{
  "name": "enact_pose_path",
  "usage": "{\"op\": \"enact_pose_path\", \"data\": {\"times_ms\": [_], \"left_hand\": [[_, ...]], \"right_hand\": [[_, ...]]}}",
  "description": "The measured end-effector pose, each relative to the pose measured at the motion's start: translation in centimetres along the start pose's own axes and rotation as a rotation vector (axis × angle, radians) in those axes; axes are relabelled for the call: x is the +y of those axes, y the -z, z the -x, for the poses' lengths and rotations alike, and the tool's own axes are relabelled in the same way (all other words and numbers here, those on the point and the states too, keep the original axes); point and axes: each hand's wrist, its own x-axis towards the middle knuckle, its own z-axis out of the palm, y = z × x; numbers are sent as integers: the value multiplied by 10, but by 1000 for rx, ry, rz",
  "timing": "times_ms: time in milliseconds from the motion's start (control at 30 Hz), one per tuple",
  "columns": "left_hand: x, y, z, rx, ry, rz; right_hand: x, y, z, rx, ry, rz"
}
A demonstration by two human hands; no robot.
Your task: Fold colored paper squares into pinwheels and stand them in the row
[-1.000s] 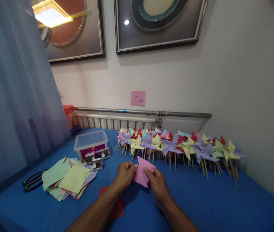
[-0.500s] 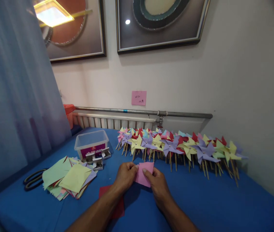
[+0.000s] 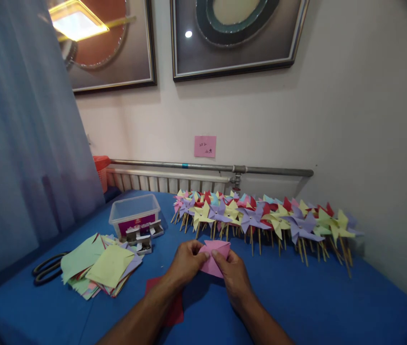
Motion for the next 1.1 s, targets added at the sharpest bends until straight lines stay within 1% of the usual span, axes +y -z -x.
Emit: {"op": "enact_pose_path", "data": {"times_ms": [133, 233, 367, 433, 500, 667, 767, 900, 1100], "left_hand": [[2, 0, -3, 35, 43, 100], [4, 1, -4, 31, 80, 161], [4, 2, -4, 19, 96, 172], [6, 2, -2, 47, 51, 123], [10, 1, 2, 80, -27, 23], [19, 2, 13, 98, -272, -419], [16, 1, 16, 110, -362, -578], [12, -1, 17, 121, -452, -660], [15, 0, 16, 126, -446, -594]], "right_hand": [[-1, -1, 1, -9, 19, 21], [-2, -2, 2, -28, 10, 20], [-3, -3, 2, -19, 14, 7], [-2, -2, 2, -8, 15, 7], [-1, 0, 0, 6, 16, -3], [6, 3, -3, 49, 20, -37], [8, 2, -3, 35, 20, -66], [11, 2, -5, 23, 21, -60], [13, 2, -6, 47, 29, -94]]}}
